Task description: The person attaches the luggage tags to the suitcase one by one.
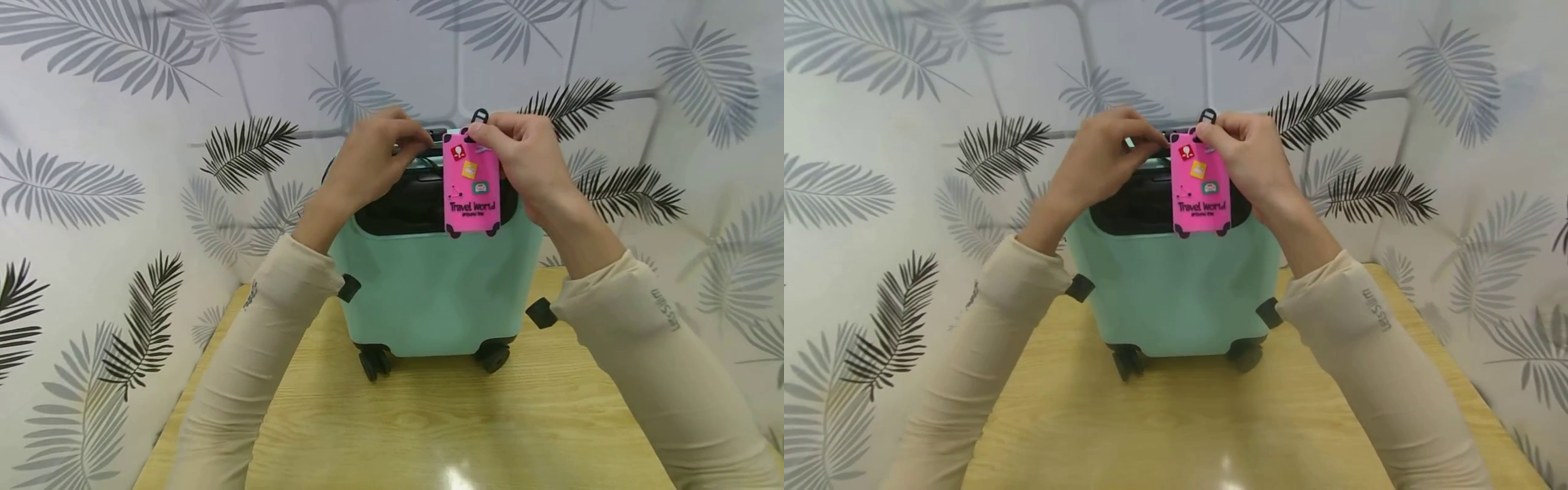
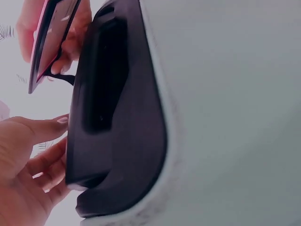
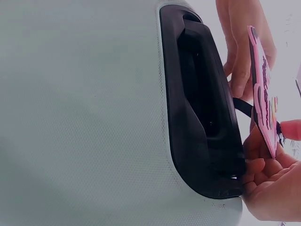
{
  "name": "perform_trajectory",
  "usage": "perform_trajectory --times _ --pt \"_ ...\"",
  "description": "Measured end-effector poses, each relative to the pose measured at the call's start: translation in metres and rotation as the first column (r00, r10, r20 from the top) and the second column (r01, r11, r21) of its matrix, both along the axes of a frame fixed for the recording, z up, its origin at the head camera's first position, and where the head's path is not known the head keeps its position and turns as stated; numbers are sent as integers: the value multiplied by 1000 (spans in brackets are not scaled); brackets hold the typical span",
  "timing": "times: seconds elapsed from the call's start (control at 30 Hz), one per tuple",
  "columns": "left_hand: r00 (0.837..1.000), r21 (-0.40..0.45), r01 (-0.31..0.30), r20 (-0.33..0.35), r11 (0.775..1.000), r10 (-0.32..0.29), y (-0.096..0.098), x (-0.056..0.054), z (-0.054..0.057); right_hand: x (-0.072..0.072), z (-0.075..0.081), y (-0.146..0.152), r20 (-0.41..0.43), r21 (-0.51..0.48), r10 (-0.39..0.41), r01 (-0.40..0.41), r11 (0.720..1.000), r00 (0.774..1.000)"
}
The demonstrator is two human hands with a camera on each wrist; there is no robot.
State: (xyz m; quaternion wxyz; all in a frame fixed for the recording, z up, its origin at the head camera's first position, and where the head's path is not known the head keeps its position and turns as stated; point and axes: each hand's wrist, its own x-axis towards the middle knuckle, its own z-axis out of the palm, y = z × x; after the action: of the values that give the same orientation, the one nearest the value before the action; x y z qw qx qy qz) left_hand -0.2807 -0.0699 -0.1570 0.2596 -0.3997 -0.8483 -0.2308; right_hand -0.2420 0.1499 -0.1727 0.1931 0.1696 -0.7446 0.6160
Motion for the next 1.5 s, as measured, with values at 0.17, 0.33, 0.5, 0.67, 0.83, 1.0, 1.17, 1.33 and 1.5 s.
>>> perform_trajectory --times 0.17,0.33,0.5,0.67,0.83,1.0,1.17,1.33,1.5 --pt "998 -42 -64 14 997 65 0 -6 11 0 1 2 9 8 -7 7 1000 1000" --pt "983 -129 -146 95 981 158 3 -12 18 0 1 2 28 10 -7 7 1000 1000" --pt "954 -236 -169 205 957 219 7 -18 25 -1 2 1 28 11 6 -7 1000 1000" --pt "915 -273 -133 335 953 224 11 -27 33 -1 2 2 32 8 5 -6 1000 999" --pt "888 -281 -143 388 949 248 13 -29 36 -2 2 1 40 15 7 -8 1000 999" --pt "895 -263 -135 381 955 232 17 -30 37 -1 3 2 38 17 11 -12 1000 999" --pt "883 -239 -160 399 958 247 19 -30 36 -2 3 0 34 10 27 -28 1000 999" --pt "875 -227 -194 399 954 273 21 -29 35 -3 2 0 31 -14 44 -44 999 999" --pt "894 -195 -184 373 963 246 23 -29 33 -2 0 1 28 -19 47 -47 999 998"
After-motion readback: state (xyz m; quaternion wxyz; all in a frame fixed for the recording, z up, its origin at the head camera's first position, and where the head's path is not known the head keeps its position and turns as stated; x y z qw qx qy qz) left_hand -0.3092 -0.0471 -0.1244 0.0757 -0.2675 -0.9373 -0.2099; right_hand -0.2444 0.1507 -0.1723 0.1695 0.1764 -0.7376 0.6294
